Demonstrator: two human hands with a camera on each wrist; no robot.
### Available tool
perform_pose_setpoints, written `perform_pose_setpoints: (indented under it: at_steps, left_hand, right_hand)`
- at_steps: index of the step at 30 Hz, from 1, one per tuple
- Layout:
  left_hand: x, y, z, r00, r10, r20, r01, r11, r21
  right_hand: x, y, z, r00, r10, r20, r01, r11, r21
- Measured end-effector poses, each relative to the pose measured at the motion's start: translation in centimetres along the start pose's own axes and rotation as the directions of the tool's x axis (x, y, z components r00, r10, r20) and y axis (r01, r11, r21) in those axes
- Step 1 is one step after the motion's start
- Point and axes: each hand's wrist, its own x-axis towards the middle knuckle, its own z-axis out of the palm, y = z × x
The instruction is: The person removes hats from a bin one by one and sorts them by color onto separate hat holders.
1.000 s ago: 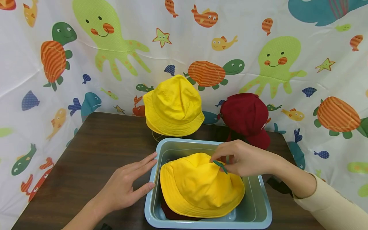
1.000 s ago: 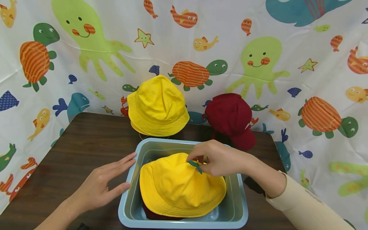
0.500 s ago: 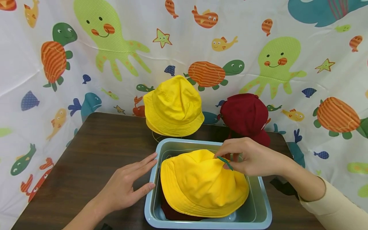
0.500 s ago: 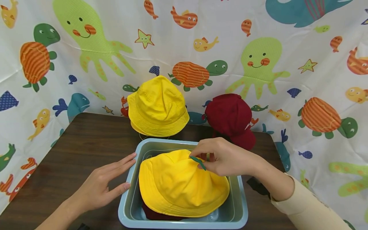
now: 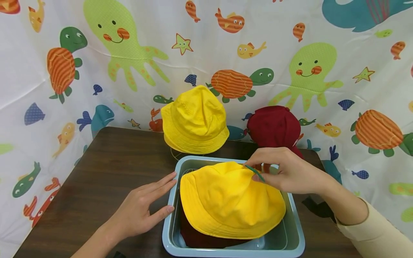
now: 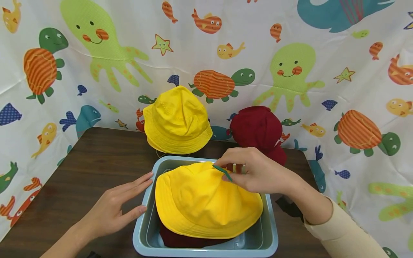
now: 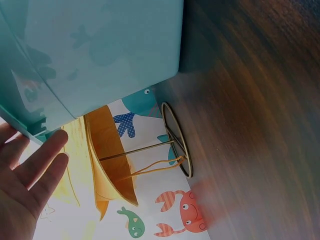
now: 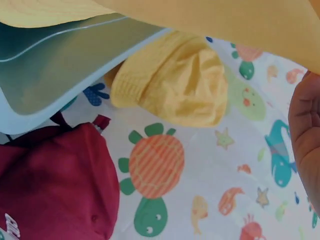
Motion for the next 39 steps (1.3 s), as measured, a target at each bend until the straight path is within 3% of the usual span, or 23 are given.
perform_pose_setpoints:
  at_steps: [10,17,27,33,39]
  left_hand:
    - [-0.1,0.1,0.1,1.000,-0.019,-0.002,0.019,1.000,-0.015]
    - [-0.1,0.1,0.1,1.000,-0.025,-0.004,0.025,1.000,-0.016]
    - [-0.1,0.1,0.2,1.000,-0.027,-0.007,0.027,0.999,-0.027]
    - [-0.2,0.1,0.1,1.000,-0.026,-0.007,0.025,0.999,-0.028]
    - [-0.1,0.1,0.0,1.000,-0.027,-0.008,0.027,0.999,-0.036]
  right_hand:
    - [-0.2,-0.2,-1.0,0.994,-0.028,-0.108,0.026,1.000,-0.015]
    - [-0.1,-0.2,-1.3,0.974,-0.052,-0.219,0.049,0.999,-0.017]
    - [0.6,-0.1,-1.9,0.893,-0.193,-0.406,0.224,0.974,0.029]
    - [1.3,-0.2,-2.4,0.835,-0.198,-0.513,0.259,0.965,0.050]
    - [2.0,-0.2,-2.8,0.768,-0.149,-0.622,0.256,0.963,0.086]
